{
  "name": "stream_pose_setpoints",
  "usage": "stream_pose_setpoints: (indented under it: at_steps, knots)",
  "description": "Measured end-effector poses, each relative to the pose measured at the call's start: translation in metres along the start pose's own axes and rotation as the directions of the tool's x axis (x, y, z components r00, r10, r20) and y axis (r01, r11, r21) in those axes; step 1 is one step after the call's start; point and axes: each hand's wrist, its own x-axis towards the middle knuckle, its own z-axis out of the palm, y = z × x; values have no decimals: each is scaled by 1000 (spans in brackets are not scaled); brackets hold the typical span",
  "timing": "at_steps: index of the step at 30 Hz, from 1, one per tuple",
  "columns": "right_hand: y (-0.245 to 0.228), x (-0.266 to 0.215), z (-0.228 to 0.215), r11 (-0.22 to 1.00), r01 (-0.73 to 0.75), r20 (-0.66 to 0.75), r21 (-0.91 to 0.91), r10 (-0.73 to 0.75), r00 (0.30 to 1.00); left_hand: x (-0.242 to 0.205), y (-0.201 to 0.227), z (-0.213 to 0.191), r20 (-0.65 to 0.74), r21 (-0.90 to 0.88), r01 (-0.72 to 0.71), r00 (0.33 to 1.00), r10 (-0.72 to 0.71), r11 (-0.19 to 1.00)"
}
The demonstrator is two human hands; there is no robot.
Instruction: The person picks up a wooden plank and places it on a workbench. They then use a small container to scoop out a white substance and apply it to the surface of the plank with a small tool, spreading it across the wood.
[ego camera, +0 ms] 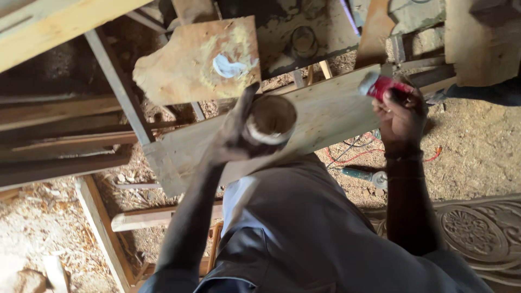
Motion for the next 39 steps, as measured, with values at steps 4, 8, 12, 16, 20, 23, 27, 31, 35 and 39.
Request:
stream_pose_setpoints:
  at_steps: [4,8,12,16,20,23,27,31,35,39]
  knots:
    - [-9,-8,-31,1000,-10,-74,-25,8,997,108,-19,51,-151,361,-131,969,196,923]
    - [-12,-14,-59,1000,-5,-66,-18,4,998,201,-51,86,-303,412,208,949,-82,887]
    - [-13,-30,-80,996,6,-57,-89,-11,998,263,-80,106,-357,461,333,918,-171,823]
    - [-8,-42,-80,997,-26,-13,-70,26,1000,291,-113,121,-430,482,332,896,-112,811]
    - [-3,-38,-52,991,-20,94,-136,33,995,276,-134,131,-464,376,243,885,-46,894]
    - [-3,-28,-18,911,-77,-13,-404,79,997,227,-131,132,-466,625,215,874,137,750]
    - [-4,-28,31,903,-50,196,-427,146,970,94,-135,101,-381,438,-6,904,192,899]
    - [11,-21,97,772,130,396,-622,167,903,-9,-171,-4,-632,559,179,724,276,809]
    - [40,-5,165,373,666,723,-646,19,691,-62,-210,-105,-774,404,624,623,-114,669]
    - [71,30,236,83,849,844,-522,-89,528,-68,-231,-157,-770,460,539,638,16,705]
